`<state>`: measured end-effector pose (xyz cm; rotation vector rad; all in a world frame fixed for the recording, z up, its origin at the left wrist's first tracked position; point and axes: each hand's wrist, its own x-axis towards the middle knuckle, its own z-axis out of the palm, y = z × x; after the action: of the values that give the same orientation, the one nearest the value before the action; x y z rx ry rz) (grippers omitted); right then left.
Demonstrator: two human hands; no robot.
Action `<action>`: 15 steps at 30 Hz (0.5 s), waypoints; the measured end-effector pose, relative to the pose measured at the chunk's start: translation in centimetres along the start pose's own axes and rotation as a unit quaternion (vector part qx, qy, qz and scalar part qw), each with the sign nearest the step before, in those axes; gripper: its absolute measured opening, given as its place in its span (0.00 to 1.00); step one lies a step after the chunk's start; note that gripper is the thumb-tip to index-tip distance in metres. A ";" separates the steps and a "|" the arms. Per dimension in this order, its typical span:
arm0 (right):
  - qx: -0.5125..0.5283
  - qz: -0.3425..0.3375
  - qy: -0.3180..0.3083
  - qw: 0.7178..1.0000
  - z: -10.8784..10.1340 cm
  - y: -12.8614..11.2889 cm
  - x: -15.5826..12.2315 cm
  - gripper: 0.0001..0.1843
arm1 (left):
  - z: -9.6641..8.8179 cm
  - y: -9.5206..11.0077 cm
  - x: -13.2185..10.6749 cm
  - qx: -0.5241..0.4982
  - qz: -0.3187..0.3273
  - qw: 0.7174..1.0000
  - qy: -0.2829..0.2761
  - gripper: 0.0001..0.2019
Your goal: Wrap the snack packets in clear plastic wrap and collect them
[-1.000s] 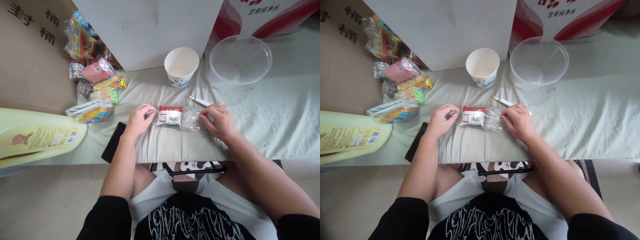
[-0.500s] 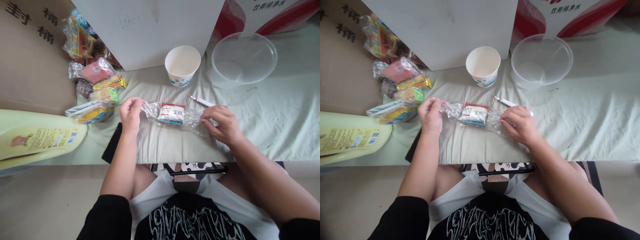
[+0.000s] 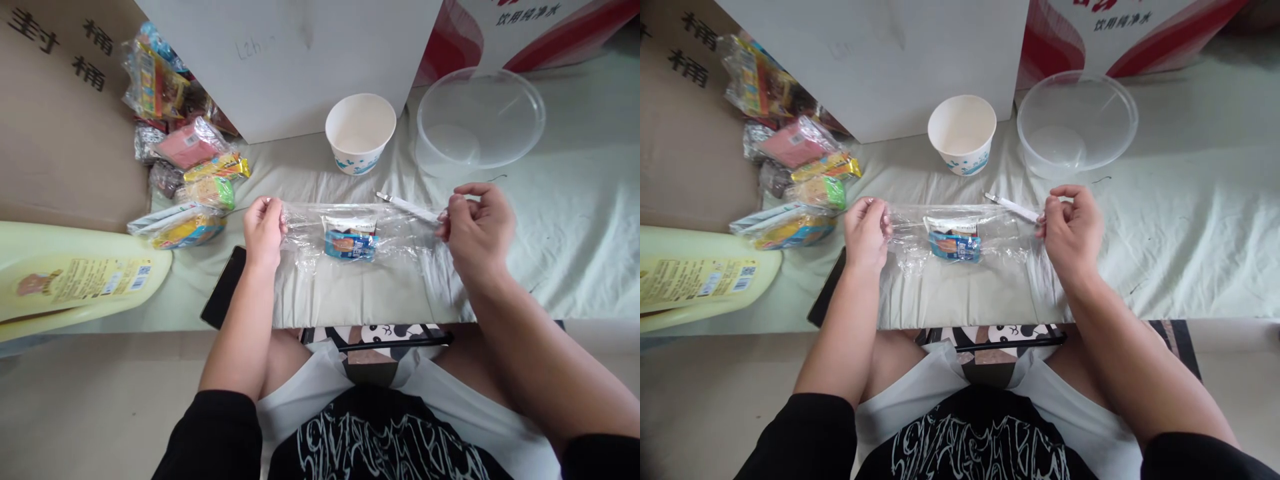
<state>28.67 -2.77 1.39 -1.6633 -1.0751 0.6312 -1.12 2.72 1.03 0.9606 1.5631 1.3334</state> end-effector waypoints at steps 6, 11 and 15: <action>-0.042 -0.384 -0.108 0.916 0.3 -0.1 -1.3 0.12 | -0.2 -0.5 -1.3 0.269 0.321 0.908 0.009 0.13; -0.143 -0.495 -0.314 0.797 1.3 -0.6 -3.1 0.09 | 0.3 -0.4 -2.3 0.405 0.351 0.811 -0.234 0.25; -0.163 -0.447 -0.377 0.795 0.7 -0.7 -3.7 0.12 | 0.4 -0.3 -1.9 0.405 0.268 0.829 -0.277 0.22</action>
<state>26.10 -5.63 1.42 -0.9112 -2.4530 0.4630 -0.08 1.03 0.90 2.2183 1.4163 0.5391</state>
